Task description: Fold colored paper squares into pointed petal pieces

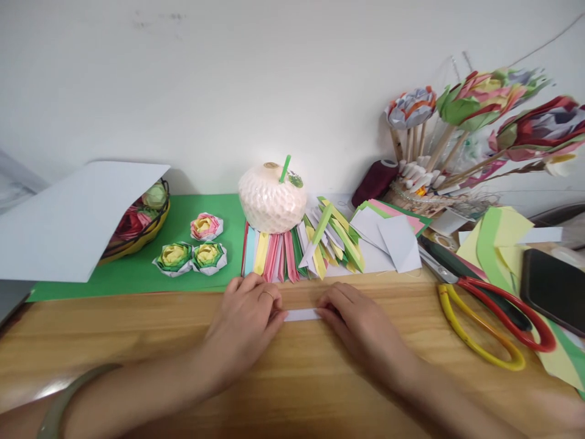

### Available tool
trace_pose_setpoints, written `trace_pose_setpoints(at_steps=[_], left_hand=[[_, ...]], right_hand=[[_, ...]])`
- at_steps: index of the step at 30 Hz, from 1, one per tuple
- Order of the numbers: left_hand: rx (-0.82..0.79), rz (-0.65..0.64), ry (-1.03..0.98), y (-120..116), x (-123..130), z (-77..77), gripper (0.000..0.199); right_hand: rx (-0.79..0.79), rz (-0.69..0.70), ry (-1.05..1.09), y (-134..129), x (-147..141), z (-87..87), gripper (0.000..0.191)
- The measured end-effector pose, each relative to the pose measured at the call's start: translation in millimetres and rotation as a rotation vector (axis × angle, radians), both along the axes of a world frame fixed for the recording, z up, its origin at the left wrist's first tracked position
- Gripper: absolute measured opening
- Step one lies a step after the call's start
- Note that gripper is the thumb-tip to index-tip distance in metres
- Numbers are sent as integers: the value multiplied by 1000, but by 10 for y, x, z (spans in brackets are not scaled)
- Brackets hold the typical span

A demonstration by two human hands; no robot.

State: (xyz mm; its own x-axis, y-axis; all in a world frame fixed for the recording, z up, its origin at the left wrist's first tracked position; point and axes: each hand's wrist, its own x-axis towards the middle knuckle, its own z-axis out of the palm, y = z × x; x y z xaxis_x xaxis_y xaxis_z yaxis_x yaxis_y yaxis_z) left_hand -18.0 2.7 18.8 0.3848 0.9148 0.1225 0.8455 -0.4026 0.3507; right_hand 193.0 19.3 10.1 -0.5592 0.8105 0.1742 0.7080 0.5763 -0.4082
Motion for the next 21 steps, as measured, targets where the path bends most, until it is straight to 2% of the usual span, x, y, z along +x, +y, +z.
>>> trace_pose_setpoints(at_steps=[8, 14, 17, 21], left_hand=[[120, -93, 88, -27, -20, -76, 17], [148, -192, 49, -23, -69, -96, 42], [207, -210, 45, -22, -82, -120, 37], [247, -220, 29, -30, -70, -125, 29]], right_hand=[[-5, 12, 8, 40, 63, 15, 13], [-26, 54, 59, 68, 143, 29, 18], [-23, 59, 100, 76, 182, 44, 20], [-46, 58, 142, 43, 158, 58, 6]])
